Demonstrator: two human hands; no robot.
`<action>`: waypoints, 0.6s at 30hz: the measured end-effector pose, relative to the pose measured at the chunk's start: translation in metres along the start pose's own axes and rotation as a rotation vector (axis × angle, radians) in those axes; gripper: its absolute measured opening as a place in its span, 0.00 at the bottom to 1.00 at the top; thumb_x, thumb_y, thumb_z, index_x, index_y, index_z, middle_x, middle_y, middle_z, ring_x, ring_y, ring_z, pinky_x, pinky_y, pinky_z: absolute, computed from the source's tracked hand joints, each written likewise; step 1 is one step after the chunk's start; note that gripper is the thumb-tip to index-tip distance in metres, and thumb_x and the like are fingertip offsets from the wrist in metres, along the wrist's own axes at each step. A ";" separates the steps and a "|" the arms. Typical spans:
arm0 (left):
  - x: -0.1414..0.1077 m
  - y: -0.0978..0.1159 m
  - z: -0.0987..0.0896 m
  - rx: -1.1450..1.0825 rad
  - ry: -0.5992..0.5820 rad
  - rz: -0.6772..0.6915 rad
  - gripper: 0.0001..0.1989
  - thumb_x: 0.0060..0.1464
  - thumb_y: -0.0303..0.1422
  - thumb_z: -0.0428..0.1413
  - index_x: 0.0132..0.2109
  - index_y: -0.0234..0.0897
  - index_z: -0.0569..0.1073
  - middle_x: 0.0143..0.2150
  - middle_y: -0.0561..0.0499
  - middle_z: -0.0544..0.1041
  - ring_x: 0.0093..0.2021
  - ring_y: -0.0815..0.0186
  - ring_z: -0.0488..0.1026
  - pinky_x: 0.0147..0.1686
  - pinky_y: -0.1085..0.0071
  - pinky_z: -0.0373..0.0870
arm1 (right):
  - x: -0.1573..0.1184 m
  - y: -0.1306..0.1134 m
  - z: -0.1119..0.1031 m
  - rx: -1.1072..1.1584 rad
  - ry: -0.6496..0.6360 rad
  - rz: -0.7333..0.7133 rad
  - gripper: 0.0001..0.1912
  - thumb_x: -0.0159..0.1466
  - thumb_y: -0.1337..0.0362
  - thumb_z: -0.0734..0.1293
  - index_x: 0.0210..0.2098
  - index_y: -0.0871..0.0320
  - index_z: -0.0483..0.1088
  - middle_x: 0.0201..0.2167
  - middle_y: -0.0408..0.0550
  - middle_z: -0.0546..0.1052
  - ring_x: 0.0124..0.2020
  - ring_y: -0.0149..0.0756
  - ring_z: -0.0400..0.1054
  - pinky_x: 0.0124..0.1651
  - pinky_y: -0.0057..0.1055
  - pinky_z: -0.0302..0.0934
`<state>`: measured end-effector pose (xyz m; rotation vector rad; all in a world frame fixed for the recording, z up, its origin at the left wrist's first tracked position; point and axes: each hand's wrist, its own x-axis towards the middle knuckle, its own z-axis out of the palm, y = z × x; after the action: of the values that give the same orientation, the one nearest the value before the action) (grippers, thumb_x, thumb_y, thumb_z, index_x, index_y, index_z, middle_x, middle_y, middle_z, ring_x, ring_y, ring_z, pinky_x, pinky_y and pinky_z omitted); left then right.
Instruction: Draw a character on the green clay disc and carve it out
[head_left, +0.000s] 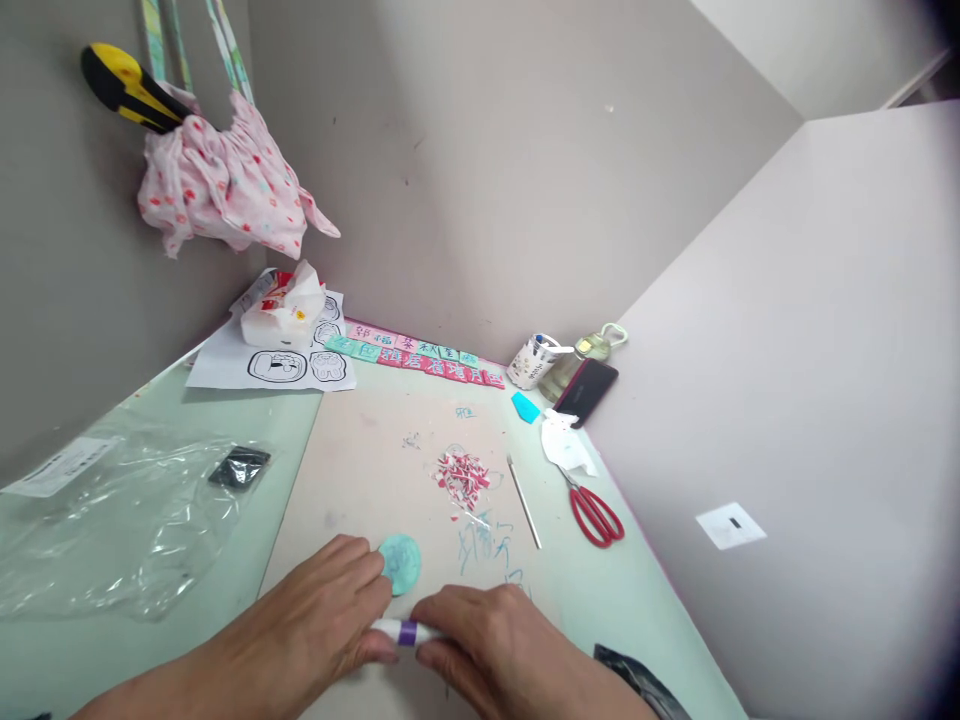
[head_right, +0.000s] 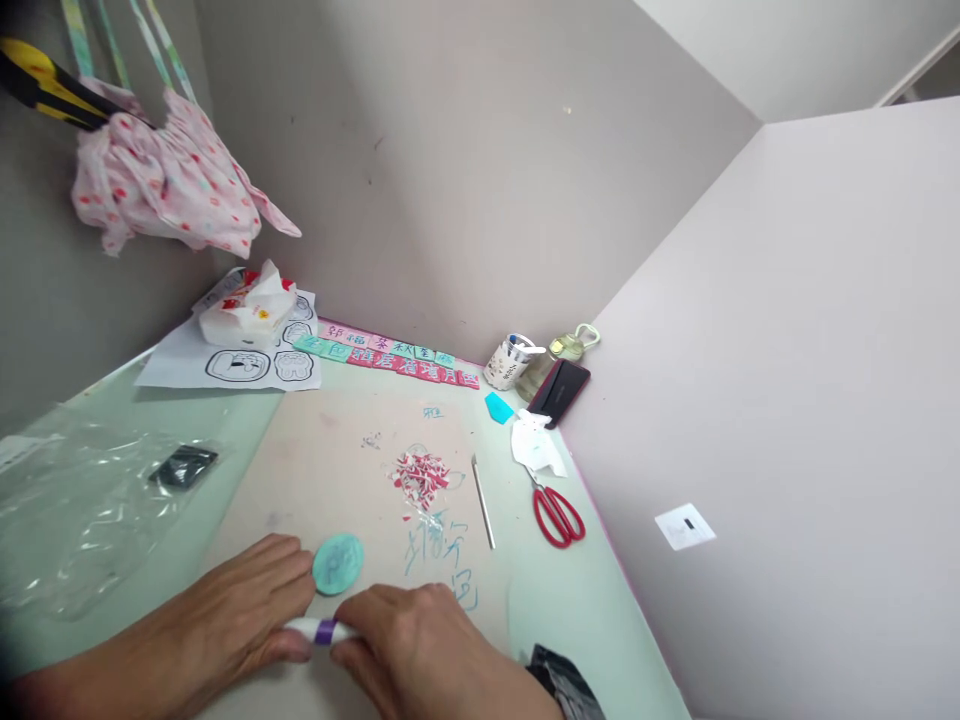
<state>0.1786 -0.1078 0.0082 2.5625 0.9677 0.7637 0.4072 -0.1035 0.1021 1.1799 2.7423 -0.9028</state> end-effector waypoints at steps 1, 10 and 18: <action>0.001 0.003 -0.004 -0.006 -0.007 0.007 0.08 0.65 0.31 0.60 0.37 0.39 0.70 0.35 0.53 0.74 0.33 0.62 0.68 0.35 0.68 0.63 | -0.002 0.001 0.000 -0.015 -0.007 -0.009 0.07 0.72 0.65 0.64 0.40 0.56 0.74 0.33 0.44 0.81 0.30 0.32 0.72 0.33 0.25 0.60; 0.006 0.013 -0.024 -0.093 0.089 0.075 0.16 0.69 0.40 0.54 0.31 0.40 0.66 0.29 0.55 0.72 0.29 0.64 0.68 0.31 0.68 0.61 | -0.011 -0.004 -0.005 0.066 0.013 -0.036 0.04 0.70 0.65 0.68 0.43 0.56 0.75 0.32 0.43 0.80 0.28 0.30 0.71 0.30 0.24 0.59; -0.007 0.002 -0.003 -0.268 0.233 -0.154 0.13 0.69 0.45 0.50 0.38 0.46 0.71 0.35 0.54 0.76 0.34 0.61 0.71 0.37 0.71 0.68 | 0.004 -0.012 -0.017 -0.033 0.007 -0.015 0.07 0.71 0.63 0.66 0.46 0.57 0.74 0.37 0.45 0.80 0.33 0.34 0.74 0.33 0.24 0.63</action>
<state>0.1735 -0.1140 0.0088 2.1786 1.0373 1.0843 0.3999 -0.0986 0.1208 1.1600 2.7639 -0.8533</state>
